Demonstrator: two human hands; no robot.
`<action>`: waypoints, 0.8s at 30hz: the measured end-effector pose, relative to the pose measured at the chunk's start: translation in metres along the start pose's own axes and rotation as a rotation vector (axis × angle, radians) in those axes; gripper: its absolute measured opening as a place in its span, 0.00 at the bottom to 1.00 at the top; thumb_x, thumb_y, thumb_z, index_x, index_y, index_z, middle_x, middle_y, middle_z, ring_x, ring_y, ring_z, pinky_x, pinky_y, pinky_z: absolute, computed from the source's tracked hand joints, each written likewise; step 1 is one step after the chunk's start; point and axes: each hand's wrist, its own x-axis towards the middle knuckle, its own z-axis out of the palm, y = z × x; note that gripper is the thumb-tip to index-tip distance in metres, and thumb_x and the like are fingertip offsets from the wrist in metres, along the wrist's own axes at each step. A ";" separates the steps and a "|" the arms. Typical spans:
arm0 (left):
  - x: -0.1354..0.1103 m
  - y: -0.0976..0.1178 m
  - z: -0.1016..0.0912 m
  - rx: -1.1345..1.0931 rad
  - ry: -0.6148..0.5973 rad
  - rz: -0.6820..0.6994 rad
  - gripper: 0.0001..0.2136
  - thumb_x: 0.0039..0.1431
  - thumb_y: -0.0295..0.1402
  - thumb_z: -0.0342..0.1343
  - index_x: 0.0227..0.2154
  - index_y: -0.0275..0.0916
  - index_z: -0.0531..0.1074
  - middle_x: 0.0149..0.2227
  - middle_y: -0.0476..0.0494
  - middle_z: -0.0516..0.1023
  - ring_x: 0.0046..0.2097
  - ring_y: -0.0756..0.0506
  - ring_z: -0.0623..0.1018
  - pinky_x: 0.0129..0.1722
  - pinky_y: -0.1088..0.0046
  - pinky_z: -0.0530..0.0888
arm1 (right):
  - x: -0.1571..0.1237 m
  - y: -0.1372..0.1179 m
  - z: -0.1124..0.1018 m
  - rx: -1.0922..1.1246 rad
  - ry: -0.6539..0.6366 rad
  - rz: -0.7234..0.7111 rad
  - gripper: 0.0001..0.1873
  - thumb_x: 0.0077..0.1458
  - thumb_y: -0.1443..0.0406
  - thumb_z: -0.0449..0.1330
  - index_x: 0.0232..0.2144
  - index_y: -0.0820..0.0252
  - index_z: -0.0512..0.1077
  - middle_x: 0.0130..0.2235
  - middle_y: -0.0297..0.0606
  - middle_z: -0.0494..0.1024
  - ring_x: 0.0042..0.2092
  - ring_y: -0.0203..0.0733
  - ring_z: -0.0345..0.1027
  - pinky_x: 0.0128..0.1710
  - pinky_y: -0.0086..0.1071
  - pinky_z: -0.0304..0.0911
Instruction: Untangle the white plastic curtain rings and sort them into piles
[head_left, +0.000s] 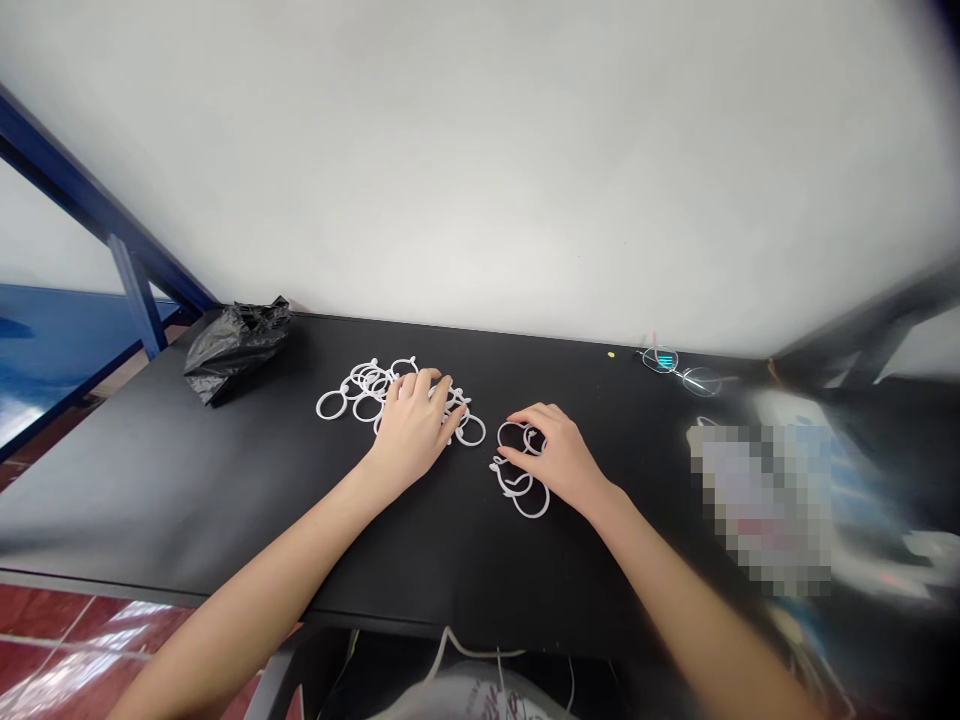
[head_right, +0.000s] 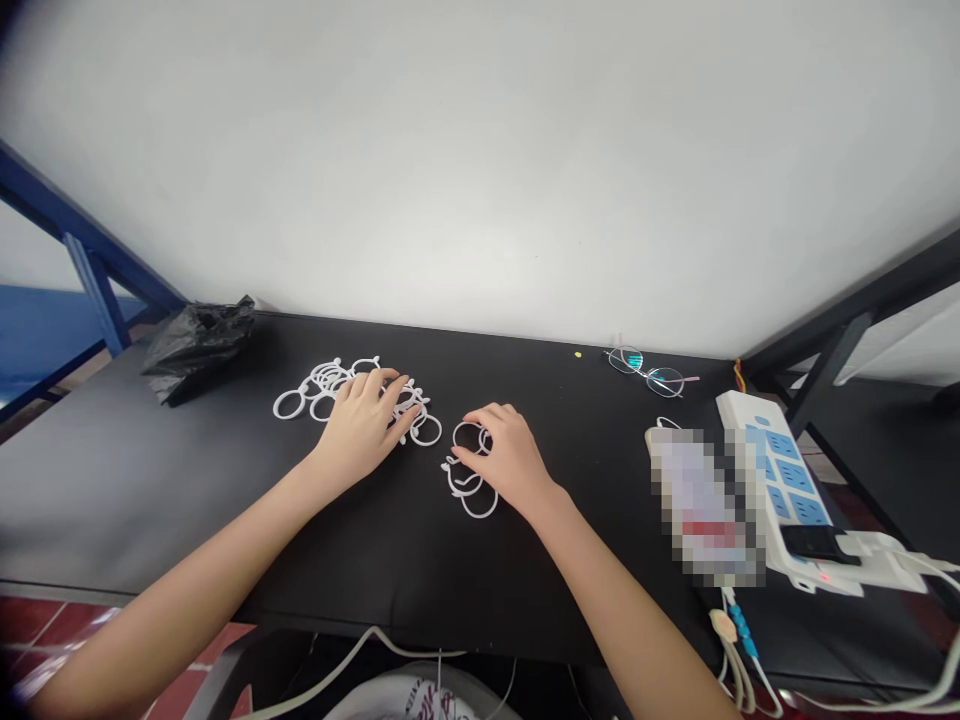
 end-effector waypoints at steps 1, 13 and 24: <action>0.000 0.000 -0.001 -0.011 0.009 0.001 0.17 0.68 0.39 0.46 0.50 0.33 0.70 0.49 0.32 0.72 0.48 0.35 0.72 0.49 0.56 0.67 | 0.000 0.000 0.001 0.000 0.004 -0.004 0.13 0.49 0.65 0.68 0.39 0.54 0.73 0.40 0.38 0.78 0.43 0.49 0.69 0.44 0.44 0.67; -0.004 0.021 -0.014 -0.800 -0.104 0.061 0.16 0.68 0.37 0.48 0.56 0.40 0.64 0.39 0.43 0.73 0.41 0.45 0.73 0.47 0.63 0.71 | -0.004 -0.012 0.005 0.386 0.285 0.004 0.09 0.54 0.64 0.65 0.39 0.56 0.73 0.40 0.38 0.79 0.43 0.45 0.75 0.46 0.39 0.70; -0.002 0.029 -0.007 -1.599 -0.325 -0.187 0.12 0.65 0.39 0.53 0.46 0.37 0.71 0.38 0.43 0.75 0.42 0.47 0.76 0.43 0.70 0.74 | -0.004 -0.020 0.002 0.345 0.265 -0.262 0.16 0.51 0.65 0.68 0.43 0.54 0.72 0.43 0.40 0.78 0.45 0.46 0.74 0.47 0.41 0.70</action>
